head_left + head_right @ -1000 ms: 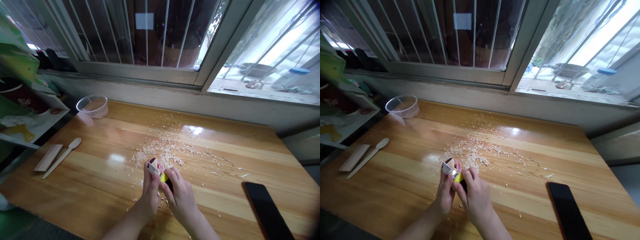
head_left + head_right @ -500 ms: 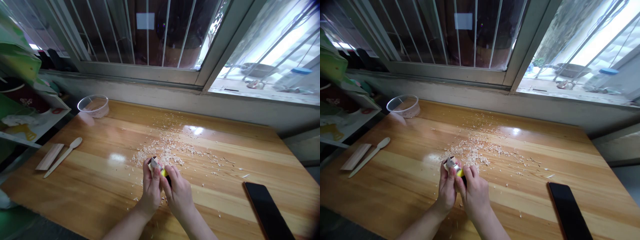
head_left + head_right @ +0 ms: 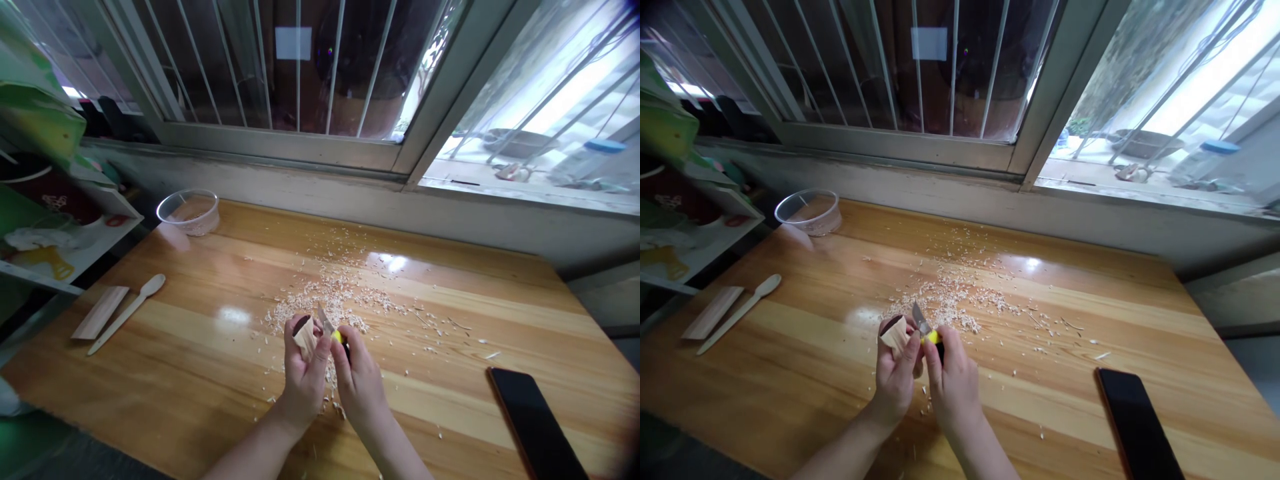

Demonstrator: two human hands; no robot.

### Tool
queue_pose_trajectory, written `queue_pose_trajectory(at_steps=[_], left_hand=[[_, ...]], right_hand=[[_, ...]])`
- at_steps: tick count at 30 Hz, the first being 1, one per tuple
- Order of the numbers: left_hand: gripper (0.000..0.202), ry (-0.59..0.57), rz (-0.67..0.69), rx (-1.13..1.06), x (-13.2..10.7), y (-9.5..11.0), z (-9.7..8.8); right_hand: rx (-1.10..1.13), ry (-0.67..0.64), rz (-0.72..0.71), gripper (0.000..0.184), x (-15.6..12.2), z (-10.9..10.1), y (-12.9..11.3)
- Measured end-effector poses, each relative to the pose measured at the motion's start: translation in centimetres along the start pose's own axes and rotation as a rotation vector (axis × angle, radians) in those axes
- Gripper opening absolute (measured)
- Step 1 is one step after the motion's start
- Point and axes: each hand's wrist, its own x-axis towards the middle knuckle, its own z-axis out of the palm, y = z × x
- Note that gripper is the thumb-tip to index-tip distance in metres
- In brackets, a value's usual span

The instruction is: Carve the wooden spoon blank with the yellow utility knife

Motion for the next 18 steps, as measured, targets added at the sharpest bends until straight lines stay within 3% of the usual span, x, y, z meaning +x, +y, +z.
queue_pose_trajectory(at_steps=[5,12,18], left_hand=[[0.029,-0.107,0.088,0.062,0.1,-0.4,-1.6],[0.038,-0.303,0.248,0.274,0.5,0.6,-3.0],[0.035,-0.392,0.314,0.364,0.8,0.8,-4.1]], right_hand=[[0.058,-0.039,0.032,0.027,0.2,-1.1,1.2],[-0.029,-0.137,-0.336,0.035,0.0,-2.9,-0.4],[-0.042,-0.207,-0.404,0.045,0.3,-3.8,-1.2]])
